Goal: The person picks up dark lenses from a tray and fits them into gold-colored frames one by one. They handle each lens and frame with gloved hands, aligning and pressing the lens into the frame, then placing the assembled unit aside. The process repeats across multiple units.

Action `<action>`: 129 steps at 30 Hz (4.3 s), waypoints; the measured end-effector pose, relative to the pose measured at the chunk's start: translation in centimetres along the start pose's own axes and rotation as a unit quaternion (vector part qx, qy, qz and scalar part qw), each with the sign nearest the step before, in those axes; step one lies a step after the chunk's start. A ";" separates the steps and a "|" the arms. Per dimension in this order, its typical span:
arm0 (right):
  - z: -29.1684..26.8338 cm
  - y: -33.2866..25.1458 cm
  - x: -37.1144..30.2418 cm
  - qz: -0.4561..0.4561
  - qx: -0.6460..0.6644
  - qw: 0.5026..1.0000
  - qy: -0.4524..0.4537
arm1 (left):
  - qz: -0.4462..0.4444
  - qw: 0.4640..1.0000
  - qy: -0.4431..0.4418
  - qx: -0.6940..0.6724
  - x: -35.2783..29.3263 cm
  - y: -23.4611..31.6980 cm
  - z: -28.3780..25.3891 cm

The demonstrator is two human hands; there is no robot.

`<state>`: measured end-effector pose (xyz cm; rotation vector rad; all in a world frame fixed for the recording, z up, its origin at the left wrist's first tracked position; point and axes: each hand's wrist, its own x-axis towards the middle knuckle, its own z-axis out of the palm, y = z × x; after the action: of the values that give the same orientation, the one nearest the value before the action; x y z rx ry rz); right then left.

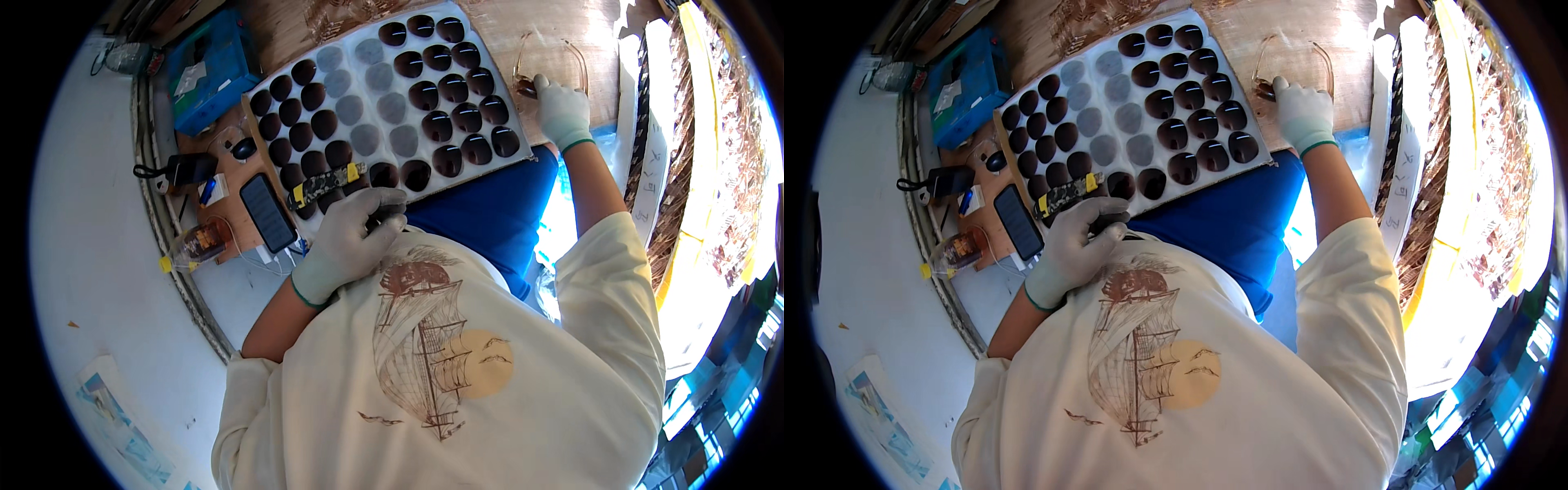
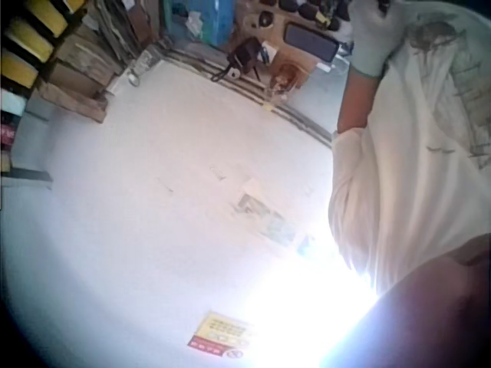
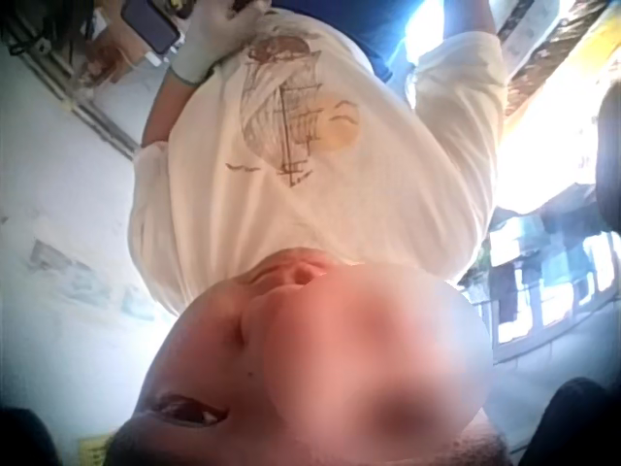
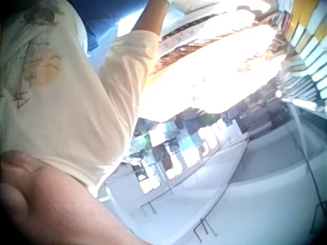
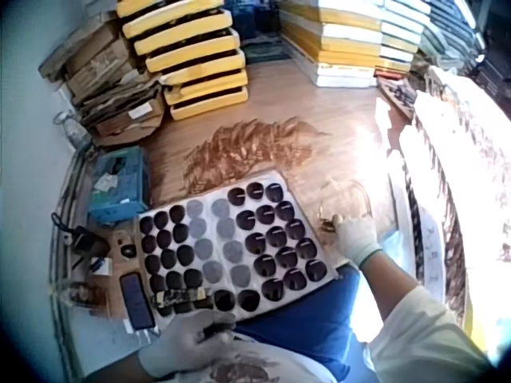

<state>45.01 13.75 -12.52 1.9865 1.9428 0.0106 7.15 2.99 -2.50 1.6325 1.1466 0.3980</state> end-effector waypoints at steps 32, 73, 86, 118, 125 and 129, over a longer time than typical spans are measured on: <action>-5.0 -20.9 -8.7 -0.247 0.203 0.945 0.075 | 0.080 0.890 0.386 -0.229 10.5 -0.5 -12.6; -13.3 -18.2 -16.6 -0.124 0.841 0.509 -0.132 | 0.041 0.988 0.025 -0.146 -6.3 0.8 -4.7; -11.4 -17.5 -14.8 -0.198 0.812 0.517 -0.182 | 0.049 0.987 0.053 -0.141 -6.2 0.4 -4.0; -12.5 -16.5 -15.3 -0.195 0.729 0.633 -0.173 | 0.047 0.989 0.064 -0.121 -6.5 0.0 -3.8; -11.5 -17.9 -15.8 -0.143 0.827 0.499 -0.214 | 0.082 0.989 0.110 -0.053 -6.4 0.7 -3.7; -12.5 -19.8 -16.4 -0.128 0.938 0.173 -0.272 | 0.131 0.985 0.112 -0.003 -5.9 -0.2 -3.9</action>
<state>21.80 0.78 -1.96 -0.5053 -0.4057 2.1321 1.37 0.32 0.52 1.7720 1.0945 0.7707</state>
